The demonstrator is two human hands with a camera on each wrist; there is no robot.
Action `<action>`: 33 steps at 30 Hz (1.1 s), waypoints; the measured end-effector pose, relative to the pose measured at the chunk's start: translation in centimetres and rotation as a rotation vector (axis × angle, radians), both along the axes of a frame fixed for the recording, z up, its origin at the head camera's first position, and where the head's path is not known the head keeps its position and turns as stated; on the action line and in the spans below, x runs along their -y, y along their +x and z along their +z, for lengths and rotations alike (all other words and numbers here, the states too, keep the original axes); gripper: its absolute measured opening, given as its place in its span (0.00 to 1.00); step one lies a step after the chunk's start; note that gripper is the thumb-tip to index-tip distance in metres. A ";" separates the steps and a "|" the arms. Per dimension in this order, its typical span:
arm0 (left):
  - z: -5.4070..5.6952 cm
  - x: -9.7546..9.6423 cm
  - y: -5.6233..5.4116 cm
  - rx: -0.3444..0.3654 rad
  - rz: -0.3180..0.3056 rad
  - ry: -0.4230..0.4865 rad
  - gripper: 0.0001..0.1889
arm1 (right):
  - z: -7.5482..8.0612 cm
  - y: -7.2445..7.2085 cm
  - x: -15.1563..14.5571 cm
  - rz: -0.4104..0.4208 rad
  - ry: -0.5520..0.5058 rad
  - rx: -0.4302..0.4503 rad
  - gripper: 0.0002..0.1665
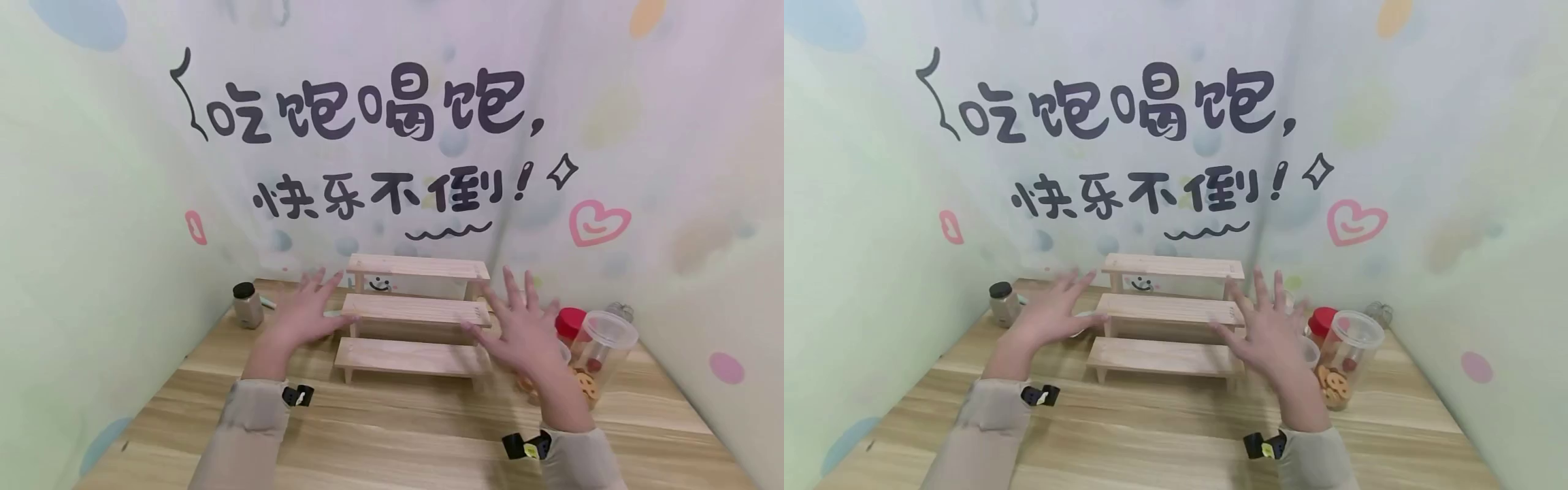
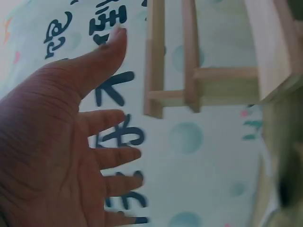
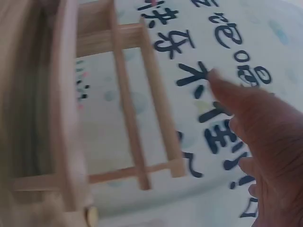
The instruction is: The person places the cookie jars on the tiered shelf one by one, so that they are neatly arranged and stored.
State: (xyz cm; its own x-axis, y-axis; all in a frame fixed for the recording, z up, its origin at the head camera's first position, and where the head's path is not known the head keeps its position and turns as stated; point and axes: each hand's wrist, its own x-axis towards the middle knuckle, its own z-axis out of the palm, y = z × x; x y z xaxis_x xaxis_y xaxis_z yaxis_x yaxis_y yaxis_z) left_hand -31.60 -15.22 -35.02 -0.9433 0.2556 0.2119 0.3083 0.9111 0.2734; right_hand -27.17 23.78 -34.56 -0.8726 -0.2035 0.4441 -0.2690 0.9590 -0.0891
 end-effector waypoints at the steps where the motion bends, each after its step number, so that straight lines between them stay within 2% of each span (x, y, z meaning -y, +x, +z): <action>1: -0.4 0.0 -0.4 0.022 -0.034 0.077 0.54 | 0.4 0.2 -0.6 0.004 -0.020 -0.008 0.50; 4: -2.4 -0.3 -1.8 0.103 -0.114 0.326 0.48 | 1.9 1.1 -3.6 0.022 -0.100 -0.049 0.45; 8: -5.6 -0.6 -3.6 0.185 -0.142 0.626 0.40 | 3.2 3.1 -8.9 0.007 -0.234 -0.018 0.43; 12: -8.1 -0.5 -4.5 0.224 -0.153 0.865 0.37 | 2.6 4.3 -13.0 -0.021 -0.312 0.136 0.48; 16: -10.0 -0.1 -5.1 0.250 -0.153 1.059 0.36 | 1.1 4.2 -14.8 -0.016 -0.321 0.258 0.55; 21: -10.9 -0.5 -5.2 0.273 -0.172 1.262 0.35 | 0.1 3.7 -15.5 -0.028 -0.410 0.315 0.62; 26: -11.2 -1.5 -5.2 0.285 -0.198 1.369 0.37 | 0.0 3.7 -16.1 -0.111 -0.442 0.372 0.68; 29: -11.5 -1.7 -5.4 0.284 -0.199 1.409 0.36 | 0.3 3.9 -16.3 -0.150 -0.459 0.335 0.68; 33: -11.6 -2.2 -5.5 0.258 -0.201 1.443 0.36 | 2.3 5.2 -16.0 -0.257 -0.505 0.209 0.68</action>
State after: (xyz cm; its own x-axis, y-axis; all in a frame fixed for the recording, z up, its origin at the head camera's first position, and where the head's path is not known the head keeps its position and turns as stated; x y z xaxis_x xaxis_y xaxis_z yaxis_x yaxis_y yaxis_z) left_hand -37.14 -13.02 -46.67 -0.9685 0.1024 0.2268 0.1970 -0.2413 0.9502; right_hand -22.00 39.77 -32.29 -0.9451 0.2170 0.2443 0.0384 0.8162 -0.5765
